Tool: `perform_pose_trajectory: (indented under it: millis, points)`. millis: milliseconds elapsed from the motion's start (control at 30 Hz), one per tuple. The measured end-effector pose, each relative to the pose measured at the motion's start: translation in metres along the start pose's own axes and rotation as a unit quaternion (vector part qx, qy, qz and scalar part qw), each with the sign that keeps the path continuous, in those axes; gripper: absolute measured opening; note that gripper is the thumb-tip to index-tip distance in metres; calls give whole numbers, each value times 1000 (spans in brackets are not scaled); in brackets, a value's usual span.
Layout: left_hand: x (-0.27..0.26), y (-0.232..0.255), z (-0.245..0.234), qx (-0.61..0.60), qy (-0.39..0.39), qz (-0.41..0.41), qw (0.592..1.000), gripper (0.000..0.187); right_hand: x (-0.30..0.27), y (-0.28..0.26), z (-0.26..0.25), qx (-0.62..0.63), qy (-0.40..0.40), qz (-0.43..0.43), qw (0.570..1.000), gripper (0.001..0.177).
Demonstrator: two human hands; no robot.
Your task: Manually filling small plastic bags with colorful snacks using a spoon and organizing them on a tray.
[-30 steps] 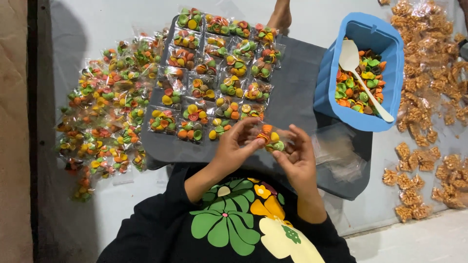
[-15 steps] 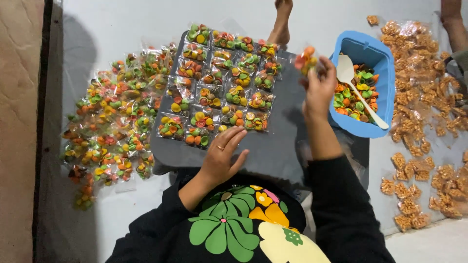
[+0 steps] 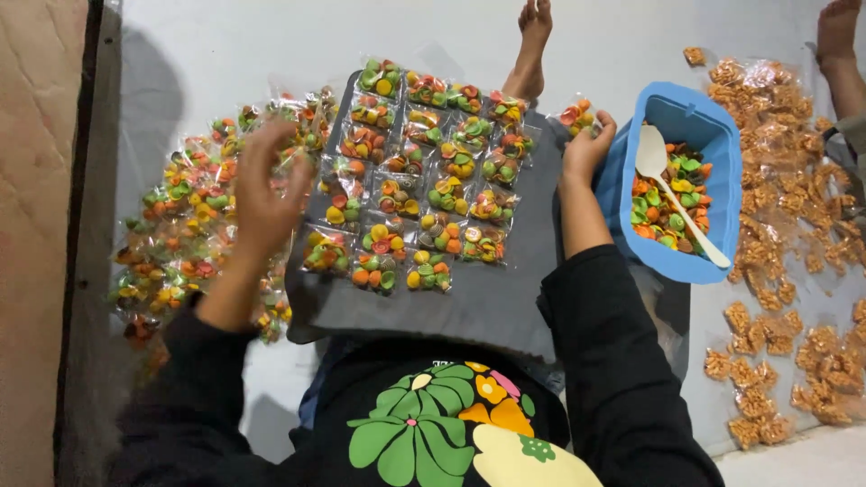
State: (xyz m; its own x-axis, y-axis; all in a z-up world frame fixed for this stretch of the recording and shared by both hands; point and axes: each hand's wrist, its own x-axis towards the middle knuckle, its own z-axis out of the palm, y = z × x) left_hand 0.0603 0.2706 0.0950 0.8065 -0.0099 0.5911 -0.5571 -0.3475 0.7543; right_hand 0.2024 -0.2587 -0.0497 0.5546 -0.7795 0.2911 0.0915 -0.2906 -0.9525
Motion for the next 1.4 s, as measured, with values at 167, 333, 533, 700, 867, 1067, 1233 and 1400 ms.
perform_pose_trajectory:
  millis: [167, 333, 533, 700, 867, 1067, 1233, 1400]
  points:
    - [88, -92, 24, 11, -106, -136, 985, 40, -21, -39, -3, -1, -18, 31, 999, 39]
    - [137, -165, 81, 94, -158, -244, 952, 46, -8, -11, 2, -45, -45, 12, 998, 48]
    - [134, -210, 130, 75, -177, -286, 939, 30, -16, -28, -3, -21, -84, 63, 994, 49]
    - [129, -203, 132, 149, -139, -267, 942, 23, -11, -20, 3, -55, -135, 87, 985, 44]
    - [127, -194, 126, 185, -109, -229, 949, 18, -13, -17, 5, -161, -167, 9, 973, 47]
    - [119, -207, 121, 203, -90, -229, 948, 17, -22, -33, -3, -250, -169, -47, 952, 47]
    - [117, -207, 117, 174, -96, -238, 951, 18, -24, -29, 1, -368, -161, -143, 905, 39]
    - [118, -175, 119, 153, -84, -269, 947, 21, -23, -22, 5, -423, -205, -112, 875, 36]
